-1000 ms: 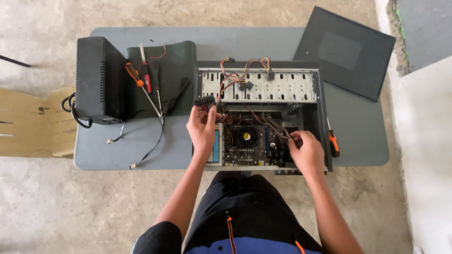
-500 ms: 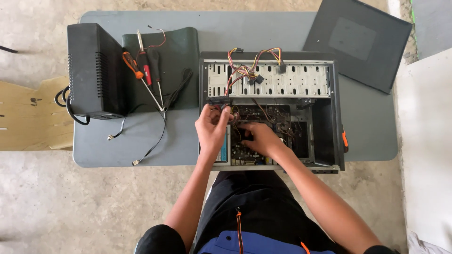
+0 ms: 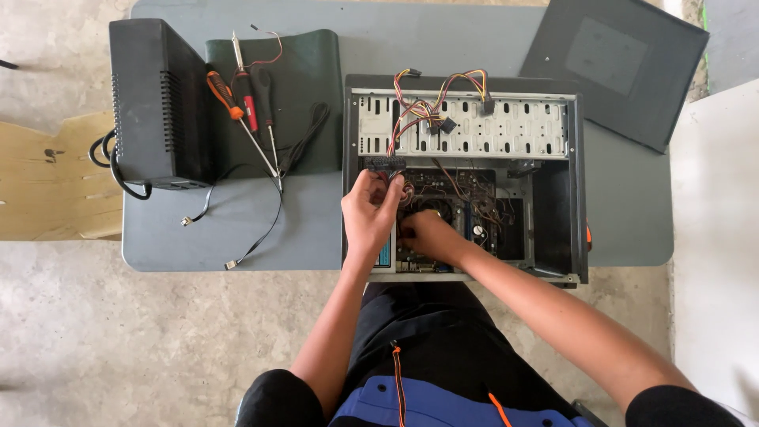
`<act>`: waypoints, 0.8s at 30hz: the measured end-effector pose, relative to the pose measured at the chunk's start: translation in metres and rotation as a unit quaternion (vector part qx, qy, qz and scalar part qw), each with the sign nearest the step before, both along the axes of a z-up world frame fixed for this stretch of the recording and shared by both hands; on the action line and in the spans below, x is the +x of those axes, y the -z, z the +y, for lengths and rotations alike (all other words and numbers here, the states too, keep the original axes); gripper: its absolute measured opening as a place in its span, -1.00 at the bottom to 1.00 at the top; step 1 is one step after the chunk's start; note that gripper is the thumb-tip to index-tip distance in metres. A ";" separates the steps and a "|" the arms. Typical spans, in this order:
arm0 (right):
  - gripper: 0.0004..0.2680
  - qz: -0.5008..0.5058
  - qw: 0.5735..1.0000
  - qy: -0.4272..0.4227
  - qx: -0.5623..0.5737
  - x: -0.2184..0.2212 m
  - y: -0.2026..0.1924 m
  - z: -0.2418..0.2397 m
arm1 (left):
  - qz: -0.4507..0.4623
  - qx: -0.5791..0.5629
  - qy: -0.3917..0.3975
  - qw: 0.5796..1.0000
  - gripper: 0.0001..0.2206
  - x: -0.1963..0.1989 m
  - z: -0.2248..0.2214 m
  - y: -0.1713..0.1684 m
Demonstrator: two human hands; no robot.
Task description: The person is performing cable management and component adjustment inside a desktop computer case, using a screwdriver to secure parts and manually organizing internal wiring.
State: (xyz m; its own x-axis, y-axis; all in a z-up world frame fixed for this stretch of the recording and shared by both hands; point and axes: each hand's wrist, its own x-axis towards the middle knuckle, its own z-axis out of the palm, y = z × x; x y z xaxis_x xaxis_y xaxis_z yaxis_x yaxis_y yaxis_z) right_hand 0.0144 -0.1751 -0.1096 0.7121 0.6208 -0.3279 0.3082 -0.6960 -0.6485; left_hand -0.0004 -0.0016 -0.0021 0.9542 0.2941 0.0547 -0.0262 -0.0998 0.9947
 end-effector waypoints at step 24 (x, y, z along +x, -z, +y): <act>-0.82 -0.030 0.989 -0.044 -0.141 0.000 -0.014 0.003 | -0.004 0.043 0.006 0.999 -0.86 0.000 0.001 0.019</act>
State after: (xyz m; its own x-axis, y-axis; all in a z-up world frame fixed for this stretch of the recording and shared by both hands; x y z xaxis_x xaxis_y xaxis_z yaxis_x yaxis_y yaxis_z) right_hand 0.0145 -0.1718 -0.0960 0.6825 0.5719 -0.4551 0.4080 -0.8148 -0.4119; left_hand 0.0000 -0.0003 -0.0209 0.9572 0.2760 0.0871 -0.0362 -0.1843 0.9822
